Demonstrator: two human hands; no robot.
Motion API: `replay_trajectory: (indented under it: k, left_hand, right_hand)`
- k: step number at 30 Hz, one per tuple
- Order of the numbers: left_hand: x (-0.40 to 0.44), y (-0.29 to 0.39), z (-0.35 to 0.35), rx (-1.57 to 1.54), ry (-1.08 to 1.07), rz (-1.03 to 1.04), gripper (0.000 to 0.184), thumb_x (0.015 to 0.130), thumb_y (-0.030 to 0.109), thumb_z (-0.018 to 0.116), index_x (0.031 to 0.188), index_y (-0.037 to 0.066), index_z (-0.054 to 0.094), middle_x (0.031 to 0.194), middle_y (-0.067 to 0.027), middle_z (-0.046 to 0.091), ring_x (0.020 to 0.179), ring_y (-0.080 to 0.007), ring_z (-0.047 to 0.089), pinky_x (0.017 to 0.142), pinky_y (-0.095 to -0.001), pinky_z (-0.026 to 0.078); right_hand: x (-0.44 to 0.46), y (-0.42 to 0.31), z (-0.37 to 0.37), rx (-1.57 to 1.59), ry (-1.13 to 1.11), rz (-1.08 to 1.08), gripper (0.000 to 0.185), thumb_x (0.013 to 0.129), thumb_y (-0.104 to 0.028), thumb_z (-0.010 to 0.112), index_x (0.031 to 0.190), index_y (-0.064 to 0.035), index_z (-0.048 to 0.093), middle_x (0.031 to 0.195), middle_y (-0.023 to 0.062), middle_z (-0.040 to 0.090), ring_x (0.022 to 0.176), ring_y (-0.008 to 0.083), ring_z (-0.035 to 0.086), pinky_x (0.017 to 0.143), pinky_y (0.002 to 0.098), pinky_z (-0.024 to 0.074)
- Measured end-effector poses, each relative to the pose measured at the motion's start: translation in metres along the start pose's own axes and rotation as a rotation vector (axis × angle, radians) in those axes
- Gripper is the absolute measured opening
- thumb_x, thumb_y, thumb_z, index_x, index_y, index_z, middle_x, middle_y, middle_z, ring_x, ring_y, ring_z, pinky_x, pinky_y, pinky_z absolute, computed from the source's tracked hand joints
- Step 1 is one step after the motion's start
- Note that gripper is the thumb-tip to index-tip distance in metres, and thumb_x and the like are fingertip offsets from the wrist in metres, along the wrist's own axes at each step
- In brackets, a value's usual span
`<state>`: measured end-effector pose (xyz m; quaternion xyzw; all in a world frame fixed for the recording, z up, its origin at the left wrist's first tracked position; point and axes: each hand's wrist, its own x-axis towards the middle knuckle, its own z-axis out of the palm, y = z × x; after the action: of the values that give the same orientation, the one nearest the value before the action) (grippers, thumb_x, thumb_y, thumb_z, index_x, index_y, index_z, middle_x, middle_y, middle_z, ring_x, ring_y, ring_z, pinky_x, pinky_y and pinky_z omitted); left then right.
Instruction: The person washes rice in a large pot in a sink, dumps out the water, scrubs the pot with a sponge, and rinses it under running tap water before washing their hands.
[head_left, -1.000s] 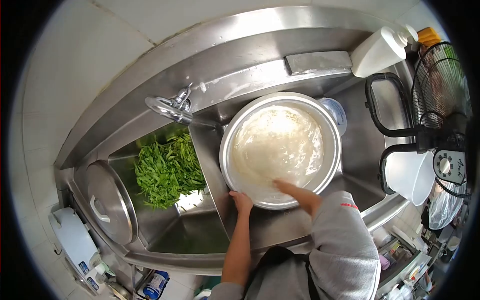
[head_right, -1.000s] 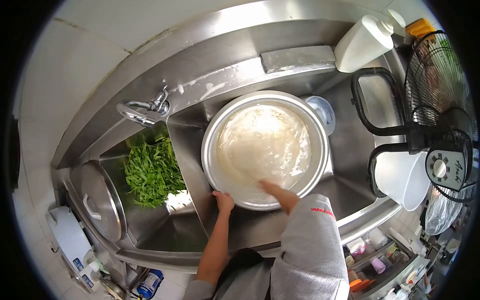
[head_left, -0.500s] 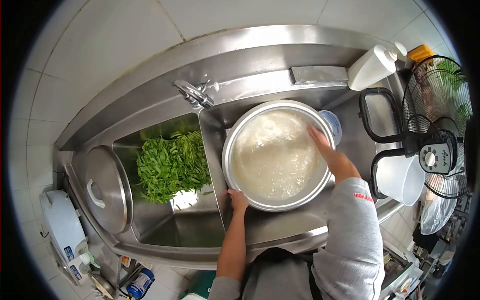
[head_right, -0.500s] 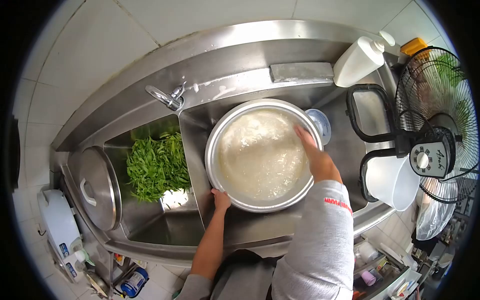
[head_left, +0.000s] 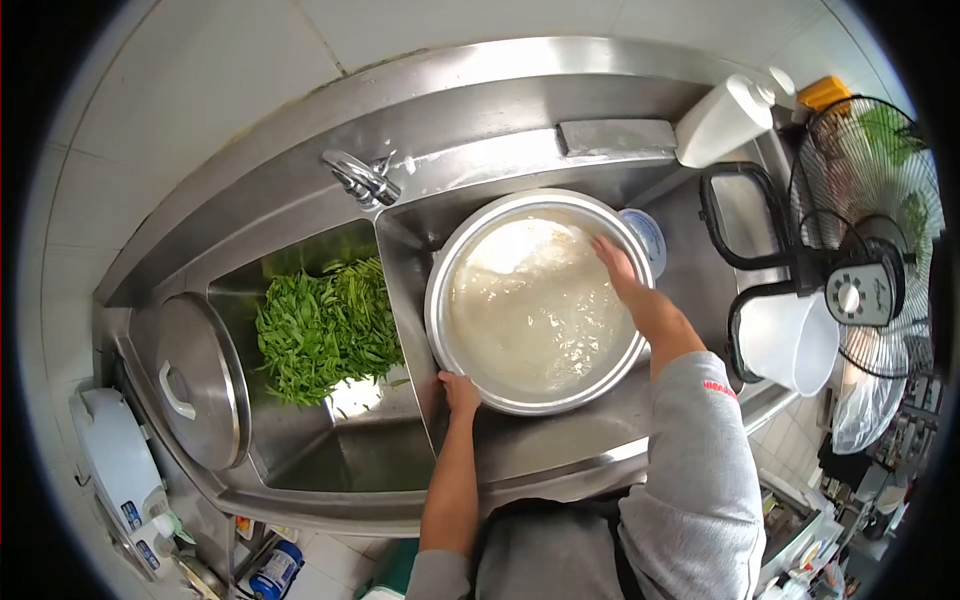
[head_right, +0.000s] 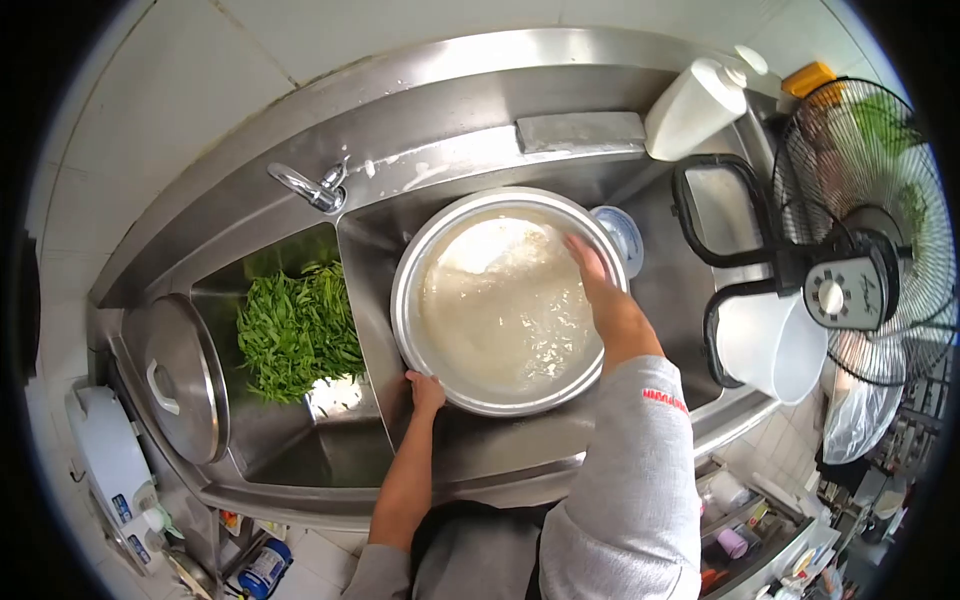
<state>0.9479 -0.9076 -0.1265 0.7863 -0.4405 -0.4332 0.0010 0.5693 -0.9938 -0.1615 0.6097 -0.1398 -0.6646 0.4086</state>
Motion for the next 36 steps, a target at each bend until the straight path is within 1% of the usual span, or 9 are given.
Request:
replay_trajectory:
  k: [8, 12, 16, 18, 20, 22, 26, 30, 36]
  left_hand:
    - [0.002, 0.001, 0.002, 0.015, 0.050, -0.065, 0.041, 0.077, 0.014, 0.050, 0.100, -0.004, 0.021, 0.098, -0.0323, 0.044, 0.095, -0.0424, 0.045, 0.081, -0.0435, 0.037]
    - [-0.006, 0.012, -0.006, -0.026, 0.014, -0.084, 0.035, 0.077, 0.012, 0.048, 0.098, -0.003, 0.024, 0.101, -0.0303, 0.043, 0.092, -0.0437, 0.046, 0.079, -0.0455, 0.038]
    - [-0.007, 0.009, -0.004, 0.015, 0.035, -0.048, 0.034, 0.078, 0.013, 0.047, 0.098, -0.003, 0.024, 0.100, -0.0297, 0.043, 0.091, -0.0433, 0.046, 0.078, -0.0458, 0.039]
    - [-0.004, 0.006, -0.001, 0.026, 0.032, -0.055, 0.034, 0.078, 0.013, 0.047, 0.098, -0.002, 0.024, 0.101, -0.0297, 0.042, 0.091, -0.0432, 0.046, 0.078, -0.0458, 0.039]
    - [-0.002, 0.004, 0.000, 0.032, 0.031, -0.062, 0.034, 0.078, 0.013, 0.047, 0.099, -0.002, 0.024, 0.100, -0.0297, 0.043, 0.091, -0.0431, 0.046, 0.078, -0.0459, 0.039]
    - [-0.004, 0.004, -0.001, 0.026, 0.025, -0.068, 0.034, 0.078, 0.013, 0.047, 0.099, -0.002, 0.024, 0.099, -0.0296, 0.043, 0.091, -0.0430, 0.046, 0.078, -0.0461, 0.039]
    - [-0.004, 0.001, 0.001, 0.011, 0.067, 0.034, 0.035, 0.078, 0.012, 0.048, 0.098, -0.004, 0.025, 0.096, -0.0302, 0.046, 0.088, -0.0443, 0.047, 0.076, -0.0456, 0.039]
    - [-0.002, -0.002, 0.000, 0.023, 0.025, 0.067, 0.035, 0.078, 0.012, 0.049, 0.097, -0.005, 0.025, 0.096, -0.0313, 0.045, 0.088, -0.0441, 0.047, 0.076, -0.0452, 0.038]
    - [-0.007, 0.000, -0.001, 0.017, 0.059, 0.072, 0.034, 0.078, 0.010, 0.048, 0.097, -0.006, 0.024, 0.094, -0.0318, 0.046, 0.087, -0.0437, 0.047, 0.076, -0.0451, 0.038]
  right_hand:
    - [0.065, 0.000, 0.002, 0.286, 0.003, 0.025, 0.057, 0.082, -0.026, 0.037, 0.131, -0.0090, 0.014, 0.138, 0.0051, -0.005, 0.126, 0.0233, -0.008, 0.101, 0.0423, -0.0050]
    - [-0.012, -0.075, -0.079, 1.235, -0.449, -0.176, 0.052, 0.079, -0.016, 0.046, 0.126, -0.0051, 0.028, 0.134, 0.0108, 0.019, 0.124, 0.0354, 0.011, 0.094, 0.0594, 0.0024]
    - [-0.010, -0.103, -0.206, 1.948, -0.686, -0.222, 0.048, 0.085, -0.032, 0.029, 0.128, -0.0096, 0.026, 0.135, 0.0095, 0.018, 0.124, 0.0315, 0.012, 0.098, 0.0511, 0.0061]
    - [0.025, -0.099, -0.264, 1.997, -0.584, -0.547, 0.052, 0.084, -0.038, 0.024, 0.130, -0.0123, 0.020, 0.136, 0.0106, 0.014, 0.125, 0.0276, 0.011, 0.099, 0.0464, 0.0083]
    - [0.079, -0.119, -0.321, 2.331, -0.549, -0.153, 0.052, 0.084, -0.033, 0.031, 0.130, -0.0126, 0.020, 0.129, 0.0119, 0.029, 0.119, 0.0237, 0.029, 0.094, 0.0398, 0.0270]
    - [0.102, -0.098, -0.342, 2.731, 0.051, 0.121, 0.044, 0.083, -0.029, 0.034, 0.122, -0.0092, 0.031, 0.110, 0.0122, 0.043, 0.098, 0.0237, 0.043, 0.079, 0.0363, 0.0361]
    - [0.084, 0.051, -0.272, 2.121, 0.314, -0.072, 0.028, 0.078, -0.019, 0.040, 0.098, -0.0042, 0.051, 0.089, 0.0144, 0.057, 0.081, 0.0250, 0.056, 0.066, 0.0345, 0.0451]
    - [0.124, 0.076, -0.221, 1.829, 0.834, 0.686, 0.019, 0.069, -0.007, 0.047, 0.085, -0.0007, 0.056, 0.088, 0.0180, 0.056, 0.084, 0.0256, 0.055, 0.068, 0.0375, 0.0447]
    - [0.102, 0.045, -0.062, 2.233, 0.013, 0.675, 0.019, 0.071, -0.006, 0.046, 0.087, -0.0012, 0.055, 0.088, 0.0168, 0.052, 0.082, 0.0281, 0.054, 0.067, 0.0351, 0.0461]
